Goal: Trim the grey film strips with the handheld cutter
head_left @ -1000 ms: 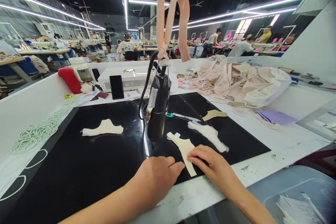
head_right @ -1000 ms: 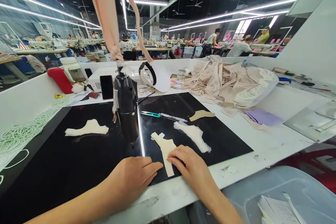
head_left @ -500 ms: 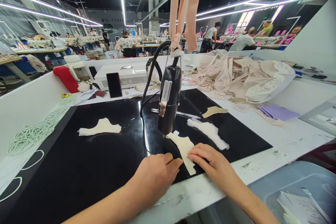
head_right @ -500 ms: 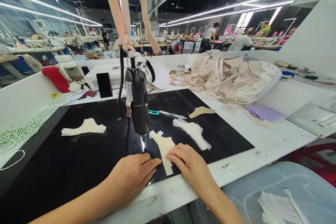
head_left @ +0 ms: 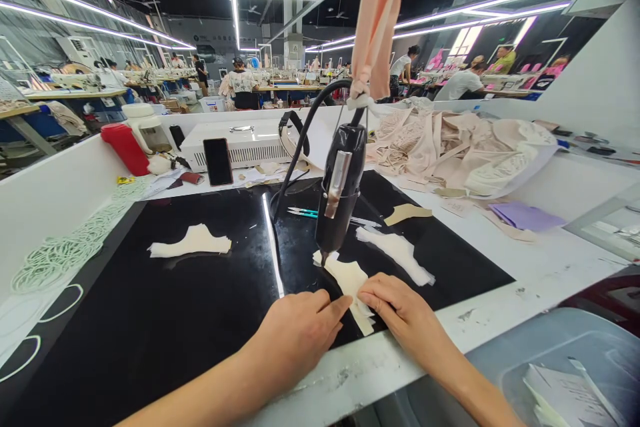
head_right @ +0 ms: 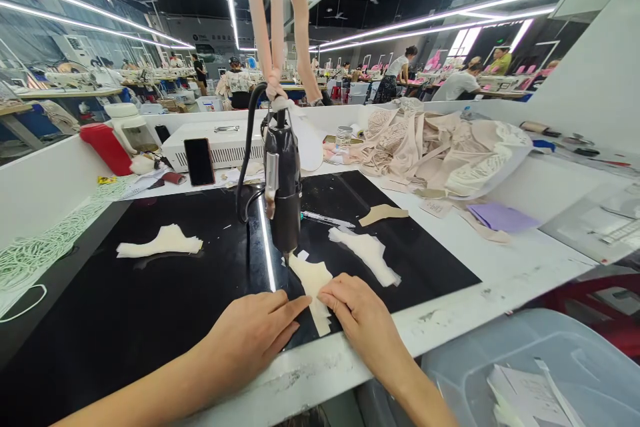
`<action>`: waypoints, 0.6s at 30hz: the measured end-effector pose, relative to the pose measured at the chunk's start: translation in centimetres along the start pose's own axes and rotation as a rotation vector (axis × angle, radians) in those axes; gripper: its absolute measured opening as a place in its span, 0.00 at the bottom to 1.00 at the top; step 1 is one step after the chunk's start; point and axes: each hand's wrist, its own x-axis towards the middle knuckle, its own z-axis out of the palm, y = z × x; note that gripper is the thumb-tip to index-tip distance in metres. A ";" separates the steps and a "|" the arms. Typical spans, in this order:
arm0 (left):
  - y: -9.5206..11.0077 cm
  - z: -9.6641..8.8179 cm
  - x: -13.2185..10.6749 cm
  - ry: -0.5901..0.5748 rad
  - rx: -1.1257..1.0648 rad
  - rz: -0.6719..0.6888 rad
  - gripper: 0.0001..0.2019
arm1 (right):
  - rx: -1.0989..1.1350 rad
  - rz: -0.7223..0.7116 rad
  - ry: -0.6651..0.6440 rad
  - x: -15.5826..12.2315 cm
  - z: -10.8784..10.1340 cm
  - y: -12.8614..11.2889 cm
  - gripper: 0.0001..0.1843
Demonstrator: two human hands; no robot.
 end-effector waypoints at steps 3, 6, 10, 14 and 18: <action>0.0 -0.1 0.0 -0.016 0.005 -0.002 0.17 | -0.019 0.000 0.015 0.0 0.3 0.0 0.19; 0.0 -0.2 0.1 -0.041 0.050 0.015 0.16 | -0.032 -0.005 0.032 0.0 0.6 0.0 0.20; 0.1 -0.3 0.2 -0.102 0.098 0.028 0.18 | -0.037 -0.008 0.055 0.0 0.8 0.2 0.20; 0.3 -0.7 0.4 -0.181 0.115 -0.009 0.18 | -0.034 0.001 0.085 0.0 1.0 0.1 0.20; 0.4 -1.2 0.6 -0.229 0.099 -0.029 0.18 | -0.014 0.031 0.146 0.1 1.1 -0.1 0.21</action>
